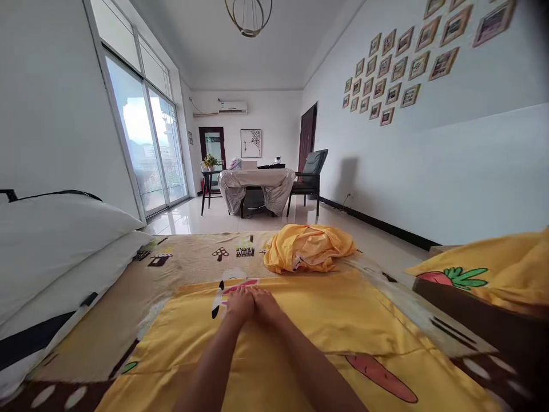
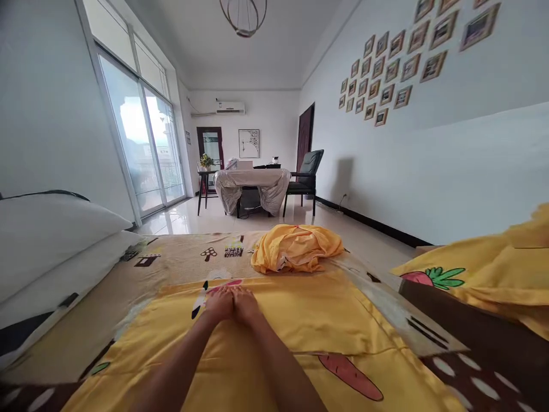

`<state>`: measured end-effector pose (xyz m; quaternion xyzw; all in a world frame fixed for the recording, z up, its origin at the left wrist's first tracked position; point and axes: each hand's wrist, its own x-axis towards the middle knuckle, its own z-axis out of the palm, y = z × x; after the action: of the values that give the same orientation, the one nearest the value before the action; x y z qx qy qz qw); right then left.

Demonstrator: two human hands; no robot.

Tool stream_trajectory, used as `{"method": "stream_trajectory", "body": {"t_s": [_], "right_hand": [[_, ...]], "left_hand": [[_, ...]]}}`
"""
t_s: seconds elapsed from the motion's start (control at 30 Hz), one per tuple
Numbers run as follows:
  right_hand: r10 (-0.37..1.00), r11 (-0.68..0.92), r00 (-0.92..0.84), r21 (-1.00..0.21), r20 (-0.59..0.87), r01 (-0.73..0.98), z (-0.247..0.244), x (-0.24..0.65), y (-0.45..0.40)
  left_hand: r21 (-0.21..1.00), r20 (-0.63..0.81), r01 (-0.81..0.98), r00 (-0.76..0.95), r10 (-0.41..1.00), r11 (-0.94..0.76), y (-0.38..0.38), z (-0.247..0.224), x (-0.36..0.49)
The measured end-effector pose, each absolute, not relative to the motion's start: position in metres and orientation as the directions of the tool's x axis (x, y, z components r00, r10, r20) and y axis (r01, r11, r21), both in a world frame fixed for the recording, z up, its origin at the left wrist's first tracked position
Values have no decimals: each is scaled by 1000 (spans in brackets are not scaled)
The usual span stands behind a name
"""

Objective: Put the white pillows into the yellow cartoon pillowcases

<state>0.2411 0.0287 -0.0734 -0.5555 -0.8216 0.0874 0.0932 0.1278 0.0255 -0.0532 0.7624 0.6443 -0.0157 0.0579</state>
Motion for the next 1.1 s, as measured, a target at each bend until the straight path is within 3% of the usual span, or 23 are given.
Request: {"method": "stream_trajectory", "body": {"t_s": [0.07,0.17,0.3,0.4,0.5,0.7,0.77,0.83,0.93,1.03,1.1], "right_hand": [[924,376,-380,-260,38,889,-84,240,33],[944,320,-329,-250,6,914,-89,302,34],[996,78,-86,-194,-35,978,-91,440,24],[978,-206,206,14,27,978,-101,514,14],[955,-291,279,135,104,947,-107,535,10],[959,-238,222,73,177,969,-73,487,3],[979,-124,114,47,168,991,-61,446,-3],[989,36,-36,1,145,999,-58,393,-13],[962,257,-246,-85,116,963,-68,316,-35],[942,331,-319,-130,106,935,-83,297,-53],[956,290,-279,-141,90,947,-91,328,-58]], "left_hand": [[108,-91,983,155,984,-145,29,-69,129],[121,-86,993,-7,996,17,32,-79,72],[54,-106,967,-244,964,251,34,-78,-42],[-47,-80,945,-327,942,324,35,-84,-96],[-96,-24,946,-313,950,309,32,-92,-109],[-263,303,947,-103,947,187,21,-56,-68],[-230,301,971,10,954,62,17,-38,-30],[-110,246,986,152,957,-128,13,-33,18],[-33,157,942,334,929,-333,2,-55,81],[43,91,942,328,940,-332,-9,-85,92],[73,78,957,276,958,-281,-10,-96,63]]}}
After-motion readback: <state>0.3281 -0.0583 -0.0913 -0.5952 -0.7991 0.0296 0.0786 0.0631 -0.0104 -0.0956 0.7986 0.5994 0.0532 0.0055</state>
